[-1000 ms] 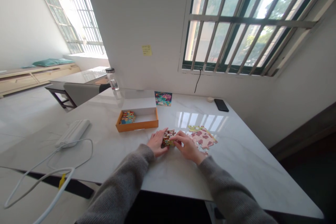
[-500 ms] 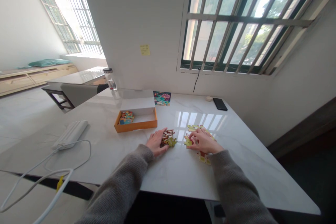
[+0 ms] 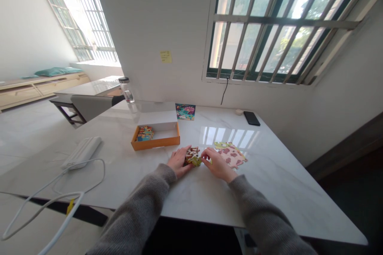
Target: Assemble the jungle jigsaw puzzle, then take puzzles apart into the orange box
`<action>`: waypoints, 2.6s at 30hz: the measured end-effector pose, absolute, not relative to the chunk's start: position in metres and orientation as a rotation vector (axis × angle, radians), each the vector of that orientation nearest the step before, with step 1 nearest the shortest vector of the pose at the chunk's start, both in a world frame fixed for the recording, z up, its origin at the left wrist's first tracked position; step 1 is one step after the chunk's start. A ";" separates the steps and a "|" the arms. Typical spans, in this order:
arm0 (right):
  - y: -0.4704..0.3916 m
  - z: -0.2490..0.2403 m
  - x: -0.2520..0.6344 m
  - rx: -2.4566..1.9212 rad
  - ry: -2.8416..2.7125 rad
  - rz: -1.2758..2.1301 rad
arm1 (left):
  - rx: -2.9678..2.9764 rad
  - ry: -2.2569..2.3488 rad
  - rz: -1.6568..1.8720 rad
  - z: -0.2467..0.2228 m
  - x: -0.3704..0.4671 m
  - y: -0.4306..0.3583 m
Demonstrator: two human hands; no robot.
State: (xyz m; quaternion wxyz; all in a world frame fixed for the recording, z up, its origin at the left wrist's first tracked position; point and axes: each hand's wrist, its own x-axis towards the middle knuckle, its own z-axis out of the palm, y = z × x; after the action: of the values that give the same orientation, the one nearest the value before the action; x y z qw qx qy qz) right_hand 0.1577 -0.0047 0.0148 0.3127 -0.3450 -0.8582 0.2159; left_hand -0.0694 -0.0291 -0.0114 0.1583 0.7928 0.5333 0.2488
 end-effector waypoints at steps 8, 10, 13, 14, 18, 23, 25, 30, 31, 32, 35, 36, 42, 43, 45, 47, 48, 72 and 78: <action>-0.010 0.010 0.142 -0.861 -2.121 0.651 | 2.291 1.534 0.695 -0.012 -0.069 -0.029; -0.010 0.006 0.139 -0.879 -2.079 0.671 | 2.287 1.539 0.688 -0.011 -0.068 -0.029; -0.009 0.005 0.139 -0.875 -2.048 0.699 | 2.287 1.536 0.686 -0.010 -0.068 -0.030; -0.009 0.006 0.139 -0.855 -2.058 0.702 | 2.289 1.537 0.689 -0.010 -0.068 -0.030; -0.012 0.009 0.141 -0.784 -2.155 0.703 | 2.298 1.538 0.699 -0.012 -0.069 -0.029; -0.010 0.001 0.142 -0.929 -2.114 0.683 | 2.295 1.532 0.702 -0.011 -0.069 -0.030; -0.007 -0.003 0.145 -0.949 -2.127 0.666 | 2.276 1.519 0.713 -0.010 -0.069 -0.030; -0.004 -0.002 0.152 -0.973 -2.129 0.604 | 2.188 1.497 0.750 -0.008 -0.074 -0.030; -0.005 -0.001 0.152 -0.994 -2.132 0.599 | 2.180 1.498 0.747 -0.008 -0.074 -0.030; -0.007 0.000 0.152 -1.015 -2.143 0.606 | 2.178 1.501 0.739 -0.008 -0.074 -0.031; -0.014 0.000 0.149 -1.028 -2.205 0.657 | 2.206 1.526 0.705 -0.006 -0.071 -0.033; -0.016 0.000 0.148 -1.012 -2.229 0.675 | 2.218 1.537 0.695 -0.006 -0.070 -0.033; -0.012 0.002 0.151 -1.002 -2.221 0.594 | 2.268 1.566 0.671 -0.010 -0.060 -0.030; -0.010 0.000 0.152 -1.024 -2.205 0.527 | 2.273 1.567 0.669 -0.011 -0.059 -0.029; -0.009 -0.005 0.152 -1.064 -2.230 0.430 | 2.279 1.571 0.671 -0.012 -0.057 -0.026; -0.011 -0.014 0.148 -1.099 -2.318 0.393 | 2.284 1.582 0.677 -0.012 -0.054 -0.025; -0.013 -0.018 0.146 -1.114 -2.364 0.380 | 2.286 1.589 0.675 -0.011 -0.053 -0.025; 0.000 0.022 0.217 -1.326 -2.483 0.451 | 2.091 1.317 0.887 -0.014 -0.063 0.000; -0.003 0.016 0.194 -1.159 -2.358 0.631 | 2.004 1.199 0.954 -0.022 -0.065 0.012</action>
State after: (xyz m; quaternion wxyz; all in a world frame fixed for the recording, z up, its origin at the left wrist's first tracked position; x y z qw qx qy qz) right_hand 0.1937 -0.0034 0.0156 0.2182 -0.4186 -0.8516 0.2279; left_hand -0.0650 0.0121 -0.0222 0.3045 0.7565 0.4528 0.3604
